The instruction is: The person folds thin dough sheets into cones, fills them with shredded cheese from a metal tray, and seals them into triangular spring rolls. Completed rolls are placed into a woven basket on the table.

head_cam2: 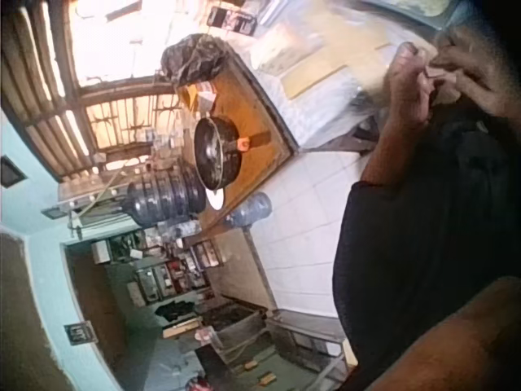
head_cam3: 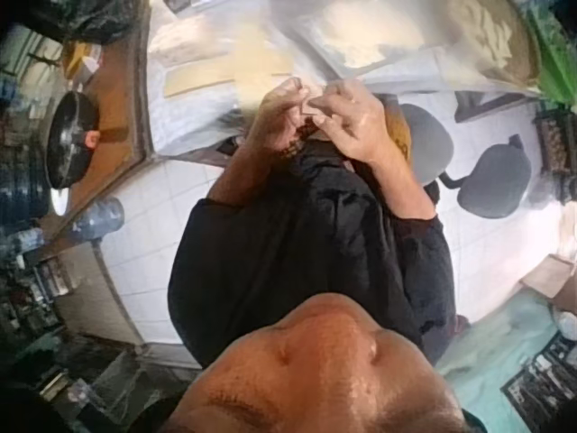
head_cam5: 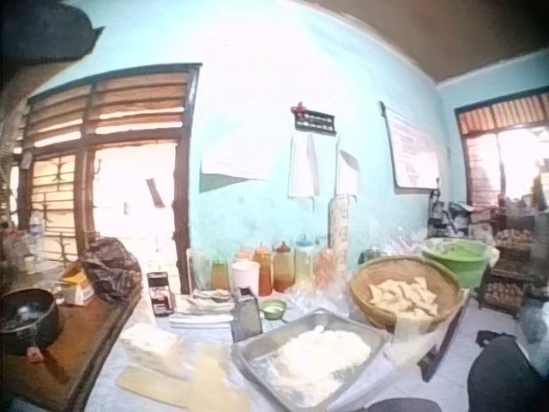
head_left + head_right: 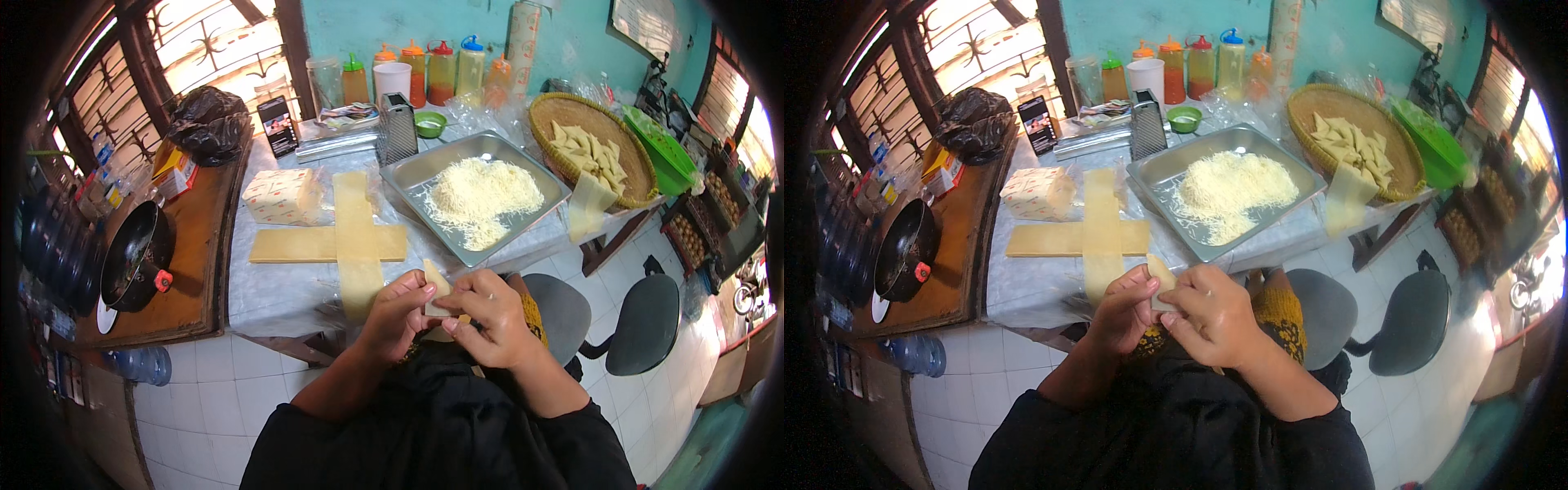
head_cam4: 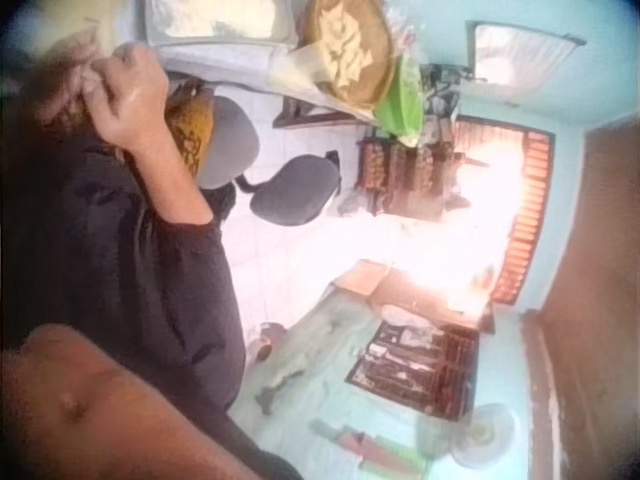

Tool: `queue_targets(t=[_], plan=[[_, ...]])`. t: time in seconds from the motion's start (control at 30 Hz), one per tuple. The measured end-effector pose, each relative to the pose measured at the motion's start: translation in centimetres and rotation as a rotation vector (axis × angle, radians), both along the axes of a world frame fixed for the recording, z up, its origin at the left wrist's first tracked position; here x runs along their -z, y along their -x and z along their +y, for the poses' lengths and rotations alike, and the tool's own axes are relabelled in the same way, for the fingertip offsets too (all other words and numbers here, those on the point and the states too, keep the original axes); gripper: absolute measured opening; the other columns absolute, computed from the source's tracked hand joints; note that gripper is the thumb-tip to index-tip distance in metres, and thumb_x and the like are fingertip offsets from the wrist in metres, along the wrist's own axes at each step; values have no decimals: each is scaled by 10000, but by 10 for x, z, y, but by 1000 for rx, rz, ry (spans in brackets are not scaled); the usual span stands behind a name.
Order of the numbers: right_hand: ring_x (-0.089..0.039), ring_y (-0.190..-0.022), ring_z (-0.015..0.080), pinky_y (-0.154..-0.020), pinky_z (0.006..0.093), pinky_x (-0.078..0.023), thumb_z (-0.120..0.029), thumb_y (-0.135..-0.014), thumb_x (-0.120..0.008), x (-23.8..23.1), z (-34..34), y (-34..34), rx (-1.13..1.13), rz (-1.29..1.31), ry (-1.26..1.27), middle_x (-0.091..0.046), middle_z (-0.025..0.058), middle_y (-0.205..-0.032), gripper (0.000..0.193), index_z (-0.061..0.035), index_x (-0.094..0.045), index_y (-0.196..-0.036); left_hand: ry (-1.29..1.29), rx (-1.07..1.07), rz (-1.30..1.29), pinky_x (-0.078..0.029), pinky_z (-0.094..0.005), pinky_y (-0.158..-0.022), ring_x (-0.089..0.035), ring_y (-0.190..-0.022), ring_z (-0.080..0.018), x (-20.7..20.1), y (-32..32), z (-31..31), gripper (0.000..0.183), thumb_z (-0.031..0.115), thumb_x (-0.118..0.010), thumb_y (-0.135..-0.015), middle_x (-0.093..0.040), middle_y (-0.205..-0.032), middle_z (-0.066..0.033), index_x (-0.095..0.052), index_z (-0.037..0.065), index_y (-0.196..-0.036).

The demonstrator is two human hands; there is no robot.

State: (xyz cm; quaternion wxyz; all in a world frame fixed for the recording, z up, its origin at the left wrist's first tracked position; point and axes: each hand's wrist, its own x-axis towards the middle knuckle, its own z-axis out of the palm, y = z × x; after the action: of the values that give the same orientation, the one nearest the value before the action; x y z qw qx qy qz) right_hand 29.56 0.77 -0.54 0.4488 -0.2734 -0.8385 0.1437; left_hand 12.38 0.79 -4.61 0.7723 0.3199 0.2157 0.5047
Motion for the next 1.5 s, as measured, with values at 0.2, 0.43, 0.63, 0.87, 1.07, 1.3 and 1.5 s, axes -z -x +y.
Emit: queue_targets(t=[0.2, 0.43, 0.63, 0.87, 1.07, 1.3, 1.5], plan=[[-557, -733, 205, -658, 296, -447, -76, -787, -625, 10, 2, -18, 63, 190, 325, -566, 108, -815, 118, -1, -623, -877, 0, 15, -26, -522, -371, -825, -616, -903, -176, 3, -11, -1, 128, 129, -533, -920, -607, -972, -91, -539, 14, -977], [-564, -773, 178, -713, 277, -442, -92, -814, -601, 17, 1, -29, 31, 263, 551, -582, 98, -831, 124, 0, -619, -894, -26, 37, -30, -512, -386, -865, -620, -940, -209, 18, -22, 1, 225, 134, -535, -921, -614, -1024, -129, -550, -46, -1056], [-524, -795, 94, -687, 230, -407, -109, -805, -597, 14, -2, -33, 43, 356, 699, -574, 18, -833, 161, 5, -617, -917, -77, 20, 9, -501, -325, -850, -610, -940, -183, 15, -28, -3, 192, 110, -516, -936, -619, -1023, -101, -566, -33, -1054], [-546, -784, 131, -723, 255, -438, -61, -780, -625, 20, 2, -41, -78, 319, 440, -591, 63, -843, 234, 17, -591, -998, -125, 46, -47, -475, -331, -913, -589, -1025, -207, -2, -29, -4, 232, 57, -455, -943, -590, -1105, -144, -521, -54, -1137], [-501, -756, 79, -693, 225, -396, -100, -863, -564, 33, 1, -42, -74, 664, 823, -576, 8, -819, 112, 0, -577, -912, -361, -30, 205, -437, -346, -943, -561, -1067, -235, 5, -34, -7, 325, 42, -544, -893, -557, -1167, -156, -488, -68, -1193], [-527, -752, 107, -694, 234, -392, -71, -831, -565, 4, -12, -48, -205, 968, 817, -604, 52, -837, 101, -4, -578, -905, -967, -278, 637, -415, -324, -902, -527, -1042, -206, 17, -45, 11, 560, 103, -730, -756, -539, -1110, -139, -462, -10, -1235], [-524, -771, 143, -711, 243, -396, -108, -810, -552, -10, -1, -88, -45, 1087, 445, -556, 71, -845, 141, 9, -536, -888, -724, 404, 714, -429, -275, -789, -529, -926, -133, 58, -39, 27, 297, 125, -682, -821, -544, -944, -74, -574, 0, -1068]])
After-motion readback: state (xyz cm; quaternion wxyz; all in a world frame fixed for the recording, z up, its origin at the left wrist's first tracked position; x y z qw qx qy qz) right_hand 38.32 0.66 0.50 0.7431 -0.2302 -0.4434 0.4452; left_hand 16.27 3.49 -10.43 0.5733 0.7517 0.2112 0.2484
